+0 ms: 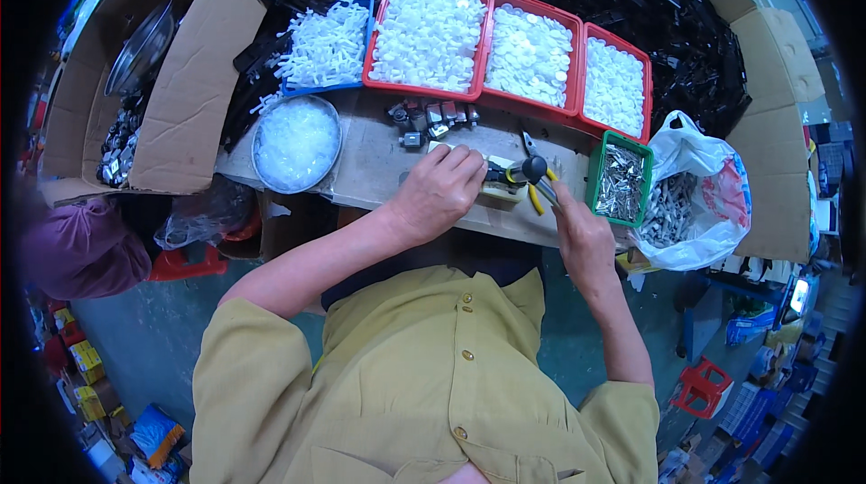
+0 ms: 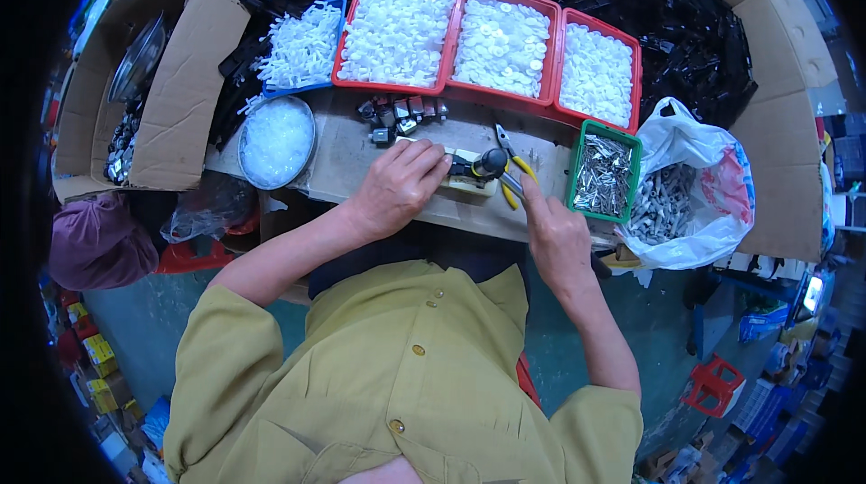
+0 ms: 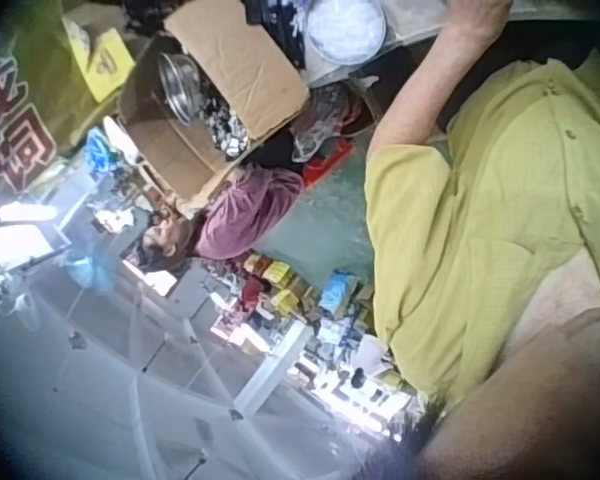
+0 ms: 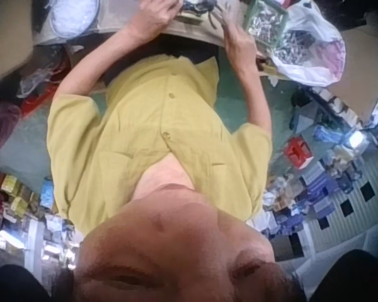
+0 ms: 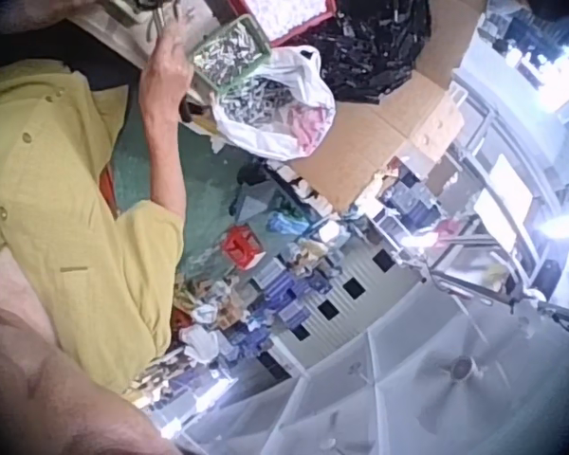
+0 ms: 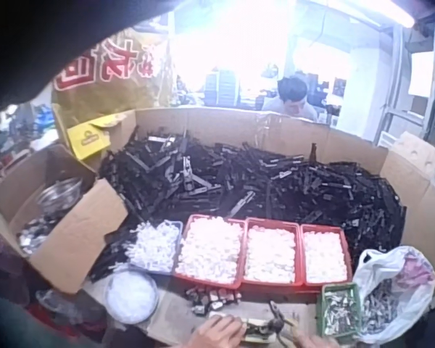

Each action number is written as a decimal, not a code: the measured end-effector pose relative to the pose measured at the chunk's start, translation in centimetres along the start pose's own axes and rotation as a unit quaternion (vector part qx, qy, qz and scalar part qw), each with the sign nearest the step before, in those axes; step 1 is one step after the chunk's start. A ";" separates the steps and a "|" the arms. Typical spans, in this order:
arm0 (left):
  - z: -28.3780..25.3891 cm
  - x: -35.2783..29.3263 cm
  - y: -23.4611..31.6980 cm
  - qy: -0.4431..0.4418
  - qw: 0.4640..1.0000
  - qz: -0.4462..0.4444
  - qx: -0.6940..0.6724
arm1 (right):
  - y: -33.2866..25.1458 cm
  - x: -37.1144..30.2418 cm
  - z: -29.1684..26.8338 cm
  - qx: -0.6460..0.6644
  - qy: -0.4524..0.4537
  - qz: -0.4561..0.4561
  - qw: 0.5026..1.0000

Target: The person assembles small metal locks at a workbench. They pick up lock bodies and pins, insert the pins into the lock bodies, and use pliers to secure the components. The person repeatedly handles individual lock units, placing finished items on the table.

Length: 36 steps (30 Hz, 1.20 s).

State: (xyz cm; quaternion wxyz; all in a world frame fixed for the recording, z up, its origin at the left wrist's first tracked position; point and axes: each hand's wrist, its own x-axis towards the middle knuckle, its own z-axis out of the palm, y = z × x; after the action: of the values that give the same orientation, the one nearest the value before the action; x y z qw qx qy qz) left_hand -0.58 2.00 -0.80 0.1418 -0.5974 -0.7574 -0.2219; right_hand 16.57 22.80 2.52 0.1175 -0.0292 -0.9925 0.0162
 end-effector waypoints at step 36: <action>-0.2 -3.7 1.0 0.089 0.993 -0.073 -0.021 | -1.5 4.1 -1.9 0.050 0.073 -0.101 0.991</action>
State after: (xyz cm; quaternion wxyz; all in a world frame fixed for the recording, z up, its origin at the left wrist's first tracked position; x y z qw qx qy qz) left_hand 1.25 -1.06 -2.21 0.1790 -0.5215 -0.7785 -0.2998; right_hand 12.94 21.57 5.36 0.1925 0.0758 -0.9770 0.0521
